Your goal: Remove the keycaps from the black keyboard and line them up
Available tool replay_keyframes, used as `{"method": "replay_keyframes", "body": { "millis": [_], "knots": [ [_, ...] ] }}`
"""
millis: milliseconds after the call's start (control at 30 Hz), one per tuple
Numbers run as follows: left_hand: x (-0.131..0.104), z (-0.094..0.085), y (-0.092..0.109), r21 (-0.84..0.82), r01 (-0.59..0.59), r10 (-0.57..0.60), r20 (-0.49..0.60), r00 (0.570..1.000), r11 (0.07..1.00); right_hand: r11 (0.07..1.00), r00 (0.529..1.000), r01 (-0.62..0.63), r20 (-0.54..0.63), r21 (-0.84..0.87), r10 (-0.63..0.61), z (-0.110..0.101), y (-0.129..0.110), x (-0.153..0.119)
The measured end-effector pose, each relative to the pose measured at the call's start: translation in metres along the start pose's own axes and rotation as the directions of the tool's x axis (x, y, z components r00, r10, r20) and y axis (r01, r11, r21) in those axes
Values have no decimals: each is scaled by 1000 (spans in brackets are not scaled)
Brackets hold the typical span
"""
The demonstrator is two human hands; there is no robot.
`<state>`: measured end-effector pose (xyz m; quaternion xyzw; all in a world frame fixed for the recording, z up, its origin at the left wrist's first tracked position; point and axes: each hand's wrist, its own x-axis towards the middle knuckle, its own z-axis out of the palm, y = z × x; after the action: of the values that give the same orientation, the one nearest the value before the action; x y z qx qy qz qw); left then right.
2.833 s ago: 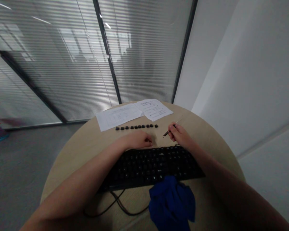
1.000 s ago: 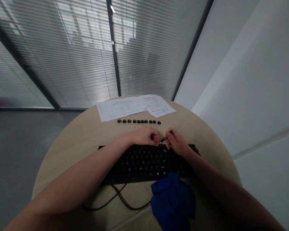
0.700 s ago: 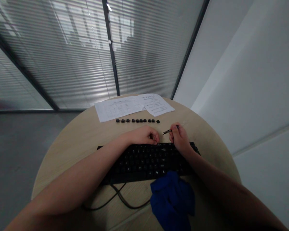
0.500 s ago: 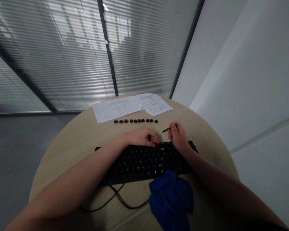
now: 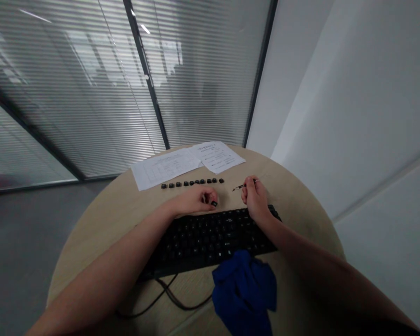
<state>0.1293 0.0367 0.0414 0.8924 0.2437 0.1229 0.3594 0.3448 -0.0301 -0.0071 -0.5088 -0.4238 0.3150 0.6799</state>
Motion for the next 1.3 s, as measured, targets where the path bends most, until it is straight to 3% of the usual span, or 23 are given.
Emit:
{"method": "replay_keyframes", "body": {
  "millis": [133,267,400,533,667,867,1133,1300],
  "knots": [
    [8,-14,1,133,14,-7,-55,998,991,989,995,-52,-78,139,63,2,6,7],
    [34,-19,-1,249,8,18,-103,994,969,964,985,-45,-151,261,87,2,8,11],
    [69,-12,-18,346,68,31,-274,961,936,939,964,-67,-221,339,149,1,4,15],
    [96,-2,-39,458,66,77,-286,955,886,902,929,-137,-263,410,260,-1,3,23],
    [112,2,-48,567,115,46,-262,964,816,864,894,-189,-283,467,348,-3,8,30],
    [122,5,-47,646,174,-23,-236,972,743,849,892,-198,-269,491,363,-4,12,32],
    [119,11,-44,718,168,-36,-195,980,676,849,896,-228,-238,477,374,-3,8,31],
    [115,6,-44,729,172,-48,-187,981,662,853,904,-228,-223,470,365,-2,5,30]
  ]
}}
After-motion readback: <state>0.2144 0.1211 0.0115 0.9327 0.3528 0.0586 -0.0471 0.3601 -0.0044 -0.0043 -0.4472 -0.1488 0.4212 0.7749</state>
